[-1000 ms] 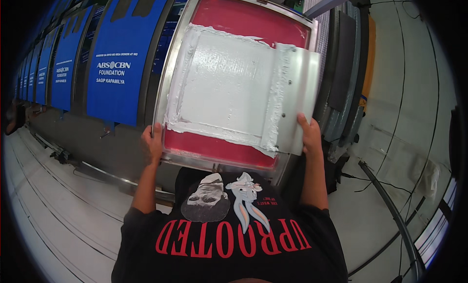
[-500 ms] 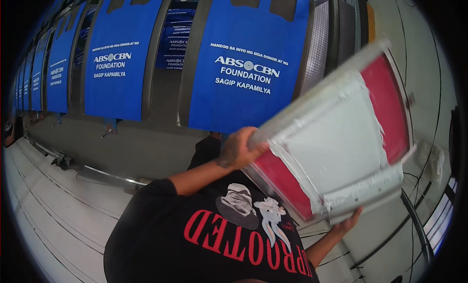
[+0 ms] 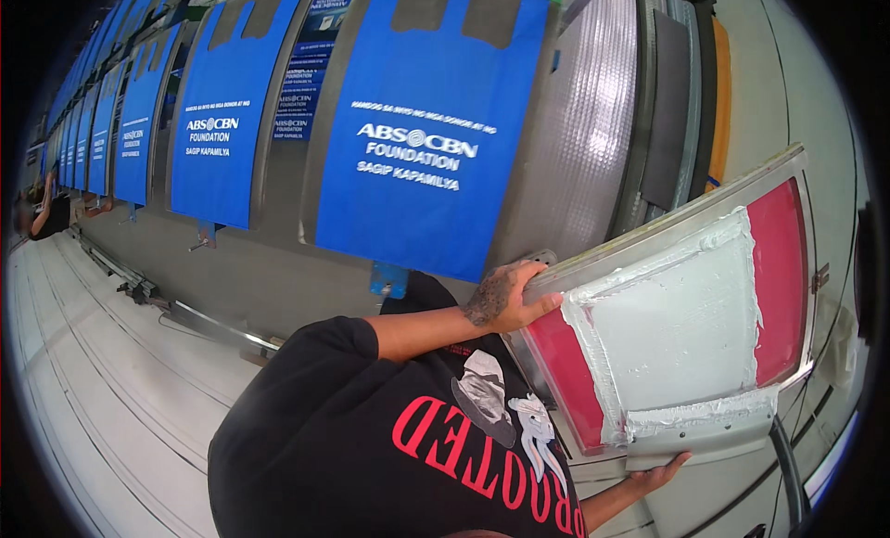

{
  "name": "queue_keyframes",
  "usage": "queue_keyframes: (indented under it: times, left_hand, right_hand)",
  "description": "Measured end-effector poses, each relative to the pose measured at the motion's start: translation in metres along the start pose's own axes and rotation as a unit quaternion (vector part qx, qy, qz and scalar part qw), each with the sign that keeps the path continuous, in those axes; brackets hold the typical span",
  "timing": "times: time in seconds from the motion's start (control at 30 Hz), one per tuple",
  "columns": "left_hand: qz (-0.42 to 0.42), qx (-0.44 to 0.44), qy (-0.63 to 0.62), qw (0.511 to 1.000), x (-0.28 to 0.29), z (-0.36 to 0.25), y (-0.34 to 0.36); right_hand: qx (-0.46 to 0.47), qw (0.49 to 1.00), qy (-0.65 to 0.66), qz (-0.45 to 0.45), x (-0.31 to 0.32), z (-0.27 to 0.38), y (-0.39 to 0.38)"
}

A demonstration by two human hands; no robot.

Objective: Using a squeegee to apply ink to a screen during screen printing.

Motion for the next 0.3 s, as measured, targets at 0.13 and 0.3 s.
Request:
queue_keyframes:
  times: [0.13, 0.3]
  left_hand:
    - [-0.043, -0.016, -0.013, 0.999, -0.043, -0.057, 0.052]
    - [-0.130, -0.035, -0.029, 0.990, -0.097, -0.086, 0.111]
  right_hand:
    - [0.043, 0.999, -0.004, 0.023, 0.005, 0.056, 0.089]
    - [0.054, 0.991, 0.016, 0.117, -0.021, 0.094, 0.215]
Point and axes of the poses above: each hand's wrist, its own y-axis towards the middle knuckle, its own x-axis out of the back of the hand, z = x × y, the point moved 4 cm from there along y, towards the middle knuckle, and after that the axes turned 1 degree about -z, right-handed, at the moved point
